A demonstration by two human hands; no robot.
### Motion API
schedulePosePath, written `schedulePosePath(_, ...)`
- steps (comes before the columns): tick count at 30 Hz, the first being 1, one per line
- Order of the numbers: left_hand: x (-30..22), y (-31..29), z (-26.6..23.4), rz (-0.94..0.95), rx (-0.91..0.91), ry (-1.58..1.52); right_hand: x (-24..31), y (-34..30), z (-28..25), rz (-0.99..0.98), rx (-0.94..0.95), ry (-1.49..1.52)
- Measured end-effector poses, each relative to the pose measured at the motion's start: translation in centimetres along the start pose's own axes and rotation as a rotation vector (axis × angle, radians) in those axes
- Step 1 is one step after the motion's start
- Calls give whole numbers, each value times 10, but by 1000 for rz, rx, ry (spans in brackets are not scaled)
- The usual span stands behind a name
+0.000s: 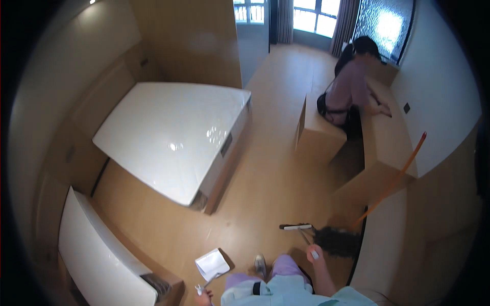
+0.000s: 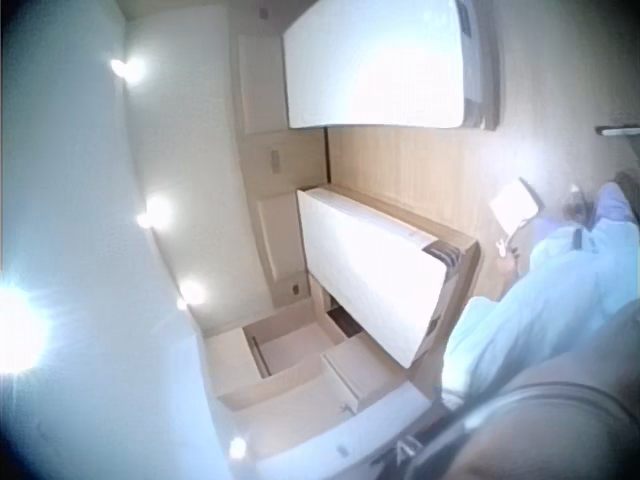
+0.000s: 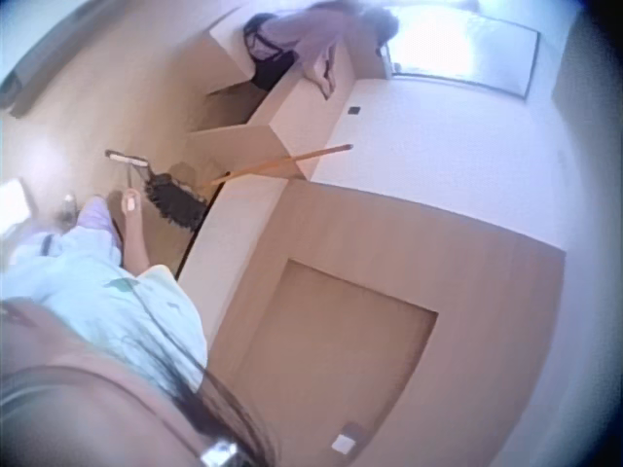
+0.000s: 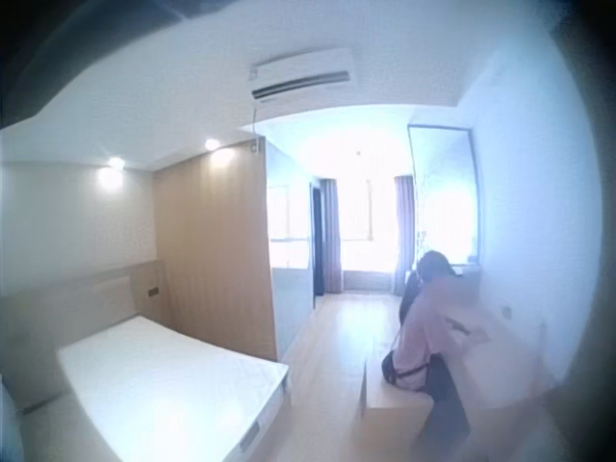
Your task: The person sweeps the floor throughout the room using a broom and collects debris into a dustpan.
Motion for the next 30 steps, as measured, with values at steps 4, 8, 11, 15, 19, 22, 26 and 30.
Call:
schedulePosePath(4, -50, 45, 94, 78, 3, -106, 58, 19, 22, 86, -117, 437)
schedulePosePath(8, -44, 52, 143, 25, 0, -107, 79, 32, 27, 192, -197, 462)
schedulePosePath(11, -68, 80, 218, -15, 80, -66, 104, 70, 18, 240, -485, -750)
schedulePosePath(15, -76, 108, 315, 1, 223, 111, 125, 121, 19, 419, -736, -1405)
schedulePosePath(19, -137, 82, 355, 116, 41, 498, 139, 168, 42, 608, -469, -2120)
schedulePosePath(22, -176, 92, 377, 90, 48, 474, 169, 218, 39, 609, -339, -2158)
schedulePosePath(26, -219, 75, 413, 15, 155, 382, 186, 237, 80, 660, -391, -2112)
schedulePosePath(30, -219, 78, 411, -32, 233, 380, 137, 175, 32, 746, -526, -2135)
Point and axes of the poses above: each hand's wrist, its own y-axis towards the middle knuckle, its own z-axis out of the palm, x = y × z, the point moved 1 cm from there along y, towards the middle knuckle, and after that the axes turned 15 degrees about x, right-handed, at the moved point
